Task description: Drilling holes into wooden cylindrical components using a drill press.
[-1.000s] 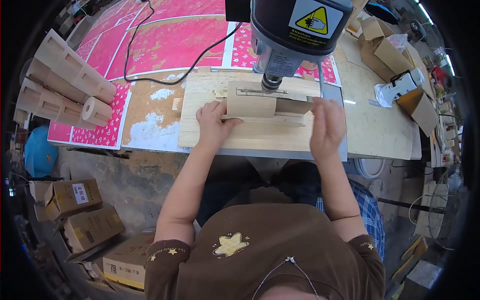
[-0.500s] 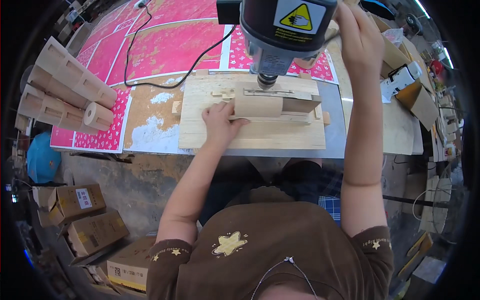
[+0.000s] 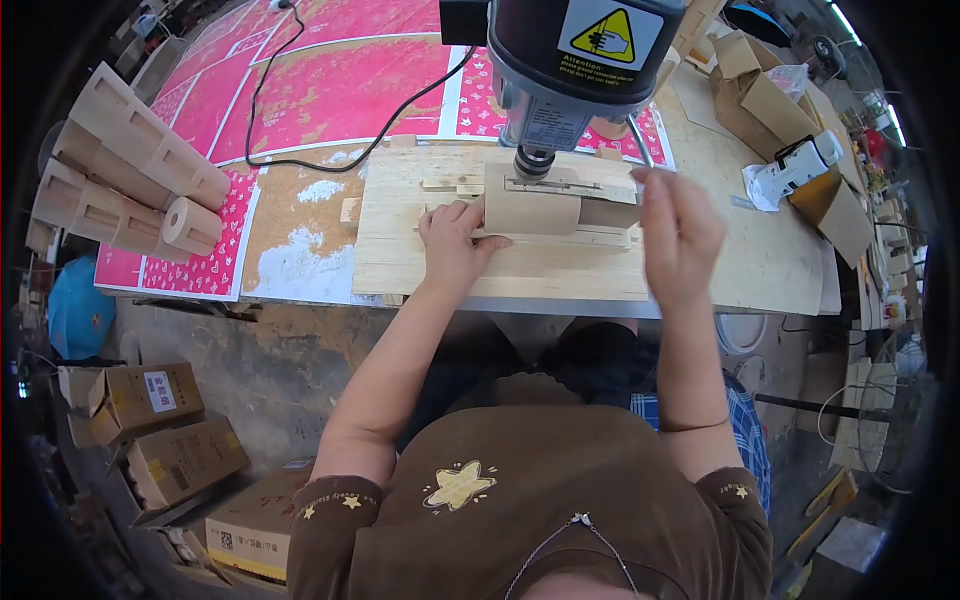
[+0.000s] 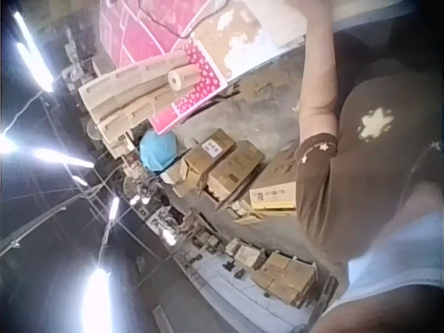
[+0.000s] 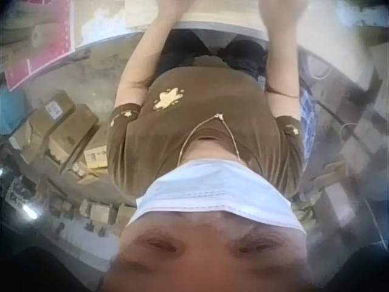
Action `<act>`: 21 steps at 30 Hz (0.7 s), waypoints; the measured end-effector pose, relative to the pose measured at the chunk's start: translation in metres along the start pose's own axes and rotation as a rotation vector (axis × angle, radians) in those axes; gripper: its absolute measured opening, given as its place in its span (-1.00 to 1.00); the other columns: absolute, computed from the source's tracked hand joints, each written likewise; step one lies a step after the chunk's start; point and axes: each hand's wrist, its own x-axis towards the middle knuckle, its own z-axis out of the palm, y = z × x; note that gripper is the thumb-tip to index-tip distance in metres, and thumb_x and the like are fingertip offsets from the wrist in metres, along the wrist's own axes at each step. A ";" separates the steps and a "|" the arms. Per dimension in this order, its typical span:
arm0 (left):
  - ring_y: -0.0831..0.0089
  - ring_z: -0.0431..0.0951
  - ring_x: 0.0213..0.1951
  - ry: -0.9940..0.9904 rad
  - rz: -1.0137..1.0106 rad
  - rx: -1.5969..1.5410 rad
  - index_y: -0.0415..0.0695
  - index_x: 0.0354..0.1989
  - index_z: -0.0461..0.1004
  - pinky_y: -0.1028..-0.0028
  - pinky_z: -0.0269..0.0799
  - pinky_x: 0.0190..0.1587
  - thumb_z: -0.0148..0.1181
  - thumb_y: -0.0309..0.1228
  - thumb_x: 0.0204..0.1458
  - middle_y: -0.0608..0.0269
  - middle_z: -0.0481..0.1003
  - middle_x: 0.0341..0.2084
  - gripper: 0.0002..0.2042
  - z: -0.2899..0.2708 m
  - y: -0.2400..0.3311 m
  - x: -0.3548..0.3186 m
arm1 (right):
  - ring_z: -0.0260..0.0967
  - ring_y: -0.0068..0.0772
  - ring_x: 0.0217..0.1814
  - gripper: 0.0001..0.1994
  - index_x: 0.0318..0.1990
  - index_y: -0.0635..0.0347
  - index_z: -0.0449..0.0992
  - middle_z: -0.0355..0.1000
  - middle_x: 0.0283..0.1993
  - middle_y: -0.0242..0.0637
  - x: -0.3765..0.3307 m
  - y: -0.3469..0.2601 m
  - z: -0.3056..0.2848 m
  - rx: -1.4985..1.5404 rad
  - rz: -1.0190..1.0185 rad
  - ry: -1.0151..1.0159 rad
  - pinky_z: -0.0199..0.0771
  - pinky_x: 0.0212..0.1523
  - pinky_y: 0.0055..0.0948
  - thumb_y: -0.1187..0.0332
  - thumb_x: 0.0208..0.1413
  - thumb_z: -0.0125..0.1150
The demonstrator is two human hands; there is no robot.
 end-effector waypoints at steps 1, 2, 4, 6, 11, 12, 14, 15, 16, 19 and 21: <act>0.33 0.36 -0.26 0.013 0.012 0.002 0.03 -0.03 0.46 0.23 0.06 -0.02 0.39 -0.15 -0.37 0.36 0.36 -0.47 -0.41 0.000 -0.001 -0.001 | 0.29 -0.34 -0.59 -0.94 -0.42 0.28 0.49 0.32 -0.62 -0.29 -0.013 0.006 0.008 -0.003 -0.015 0.013 0.27 -0.38 -0.36 0.51 0.00 0.10; 0.33 0.36 -0.26 0.008 0.020 -0.004 0.03 -0.03 0.46 0.23 0.06 -0.02 0.39 -0.15 -0.37 0.36 0.36 -0.47 -0.41 0.000 0.002 0.001 | 0.29 -0.34 -0.59 -0.94 -0.42 0.28 0.49 0.32 -0.62 -0.29 -0.023 0.017 0.017 -0.013 -0.011 0.018 0.27 -0.38 -0.36 0.51 0.00 0.10; 0.34 0.36 -0.26 0.015 0.034 -0.014 0.02 -0.04 0.46 0.25 0.07 -0.04 0.39 -0.15 -0.38 0.35 0.36 -0.48 -0.41 0.002 0.002 0.004 | 0.30 -0.34 -0.52 -0.89 -0.31 0.26 0.50 0.38 -0.54 -0.34 -0.039 0.045 0.040 -0.084 -0.198 0.140 0.25 -0.19 -0.31 0.53 -0.01 0.09; 0.34 0.36 -0.26 0.021 0.035 -0.011 0.01 -0.05 0.46 0.25 0.07 -0.04 0.39 -0.15 -0.38 0.35 0.36 -0.48 -0.41 0.003 0.001 0.003 | 0.31 -0.34 -0.50 -0.88 -0.30 0.25 0.50 0.38 -0.54 -0.35 -0.043 0.055 0.049 -0.066 -0.195 0.132 0.23 -0.14 -0.28 0.53 -0.02 0.09; 0.34 0.36 -0.27 0.035 0.030 0.015 0.02 -0.05 0.46 0.24 0.06 -0.04 0.39 -0.15 -0.38 0.35 0.36 -0.48 -0.42 0.002 0.001 0.003 | 0.30 -0.32 -0.50 -0.89 -0.31 0.24 0.49 0.34 -0.56 -0.37 -0.032 0.053 0.038 -0.092 -0.277 0.123 0.27 -0.18 -0.28 0.53 -0.01 0.09; 0.34 0.36 -0.27 0.017 0.020 0.014 0.03 -0.05 0.46 0.24 0.06 -0.04 0.39 -0.14 -0.37 0.35 0.36 -0.48 -0.42 0.000 0.003 0.003 | 0.30 -0.32 -0.50 -0.90 -0.32 0.24 0.48 0.33 -0.56 -0.37 -0.022 0.047 0.028 -0.036 -0.282 0.180 0.29 -0.27 -0.33 0.52 -0.02 0.10; 0.34 0.36 -0.27 -0.002 0.005 0.018 0.03 -0.04 0.46 0.23 0.06 -0.04 0.39 -0.14 -0.36 0.35 0.36 -0.48 -0.42 0.000 0.003 0.001 | 0.30 -0.29 -0.52 -0.92 -0.34 0.22 0.47 0.32 -0.55 -0.34 0.013 0.022 0.009 0.007 -0.164 0.226 0.30 -0.44 -0.38 0.52 -0.03 0.12; 0.34 0.36 -0.27 0.017 0.004 0.018 0.03 -0.05 0.46 0.24 0.05 -0.04 0.39 -0.15 -0.37 0.35 0.36 -0.48 -0.43 -0.001 -0.001 -0.002 | 0.30 -0.26 -0.53 -0.93 -0.34 0.21 0.47 0.33 -0.55 -0.32 0.038 0.009 0.005 0.000 -0.044 0.211 0.30 -0.52 -0.40 0.52 -0.03 0.13; 0.34 0.37 -0.27 0.032 0.015 0.009 0.03 -0.06 0.47 0.25 0.05 -0.04 0.40 -0.15 -0.37 0.35 0.36 -0.48 -0.43 -0.002 -0.001 -0.001 | 0.32 -0.37 -0.44 -0.86 -0.25 0.27 0.45 0.35 -0.48 -0.28 0.065 0.017 0.003 -0.167 -0.187 0.192 0.30 -0.42 -0.49 0.42 0.09 0.06; 0.37 0.37 -0.27 -0.060 -0.040 -0.079 0.01 -0.13 0.51 0.28 0.03 -0.06 0.42 -0.18 -0.39 0.36 0.37 -0.47 -0.48 -0.005 0.004 0.006 | 0.27 -0.06 -0.49 -0.69 -0.38 0.36 0.40 0.32 -0.49 0.04 0.126 0.030 0.012 -0.149 0.022 0.152 0.29 -0.38 -0.29 0.21 0.16 -0.02; 0.39 0.38 -0.27 -0.049 -0.049 -0.110 0.00 -0.16 0.53 0.28 0.03 -0.07 0.42 -0.19 -0.40 0.37 0.38 -0.47 -0.51 -0.004 0.006 0.008 | 0.27 -0.10 -0.50 -0.68 -0.38 0.35 0.39 0.31 -0.50 0.04 0.124 0.031 0.014 0.024 0.096 0.125 0.29 -0.38 -0.30 0.20 0.16 -0.01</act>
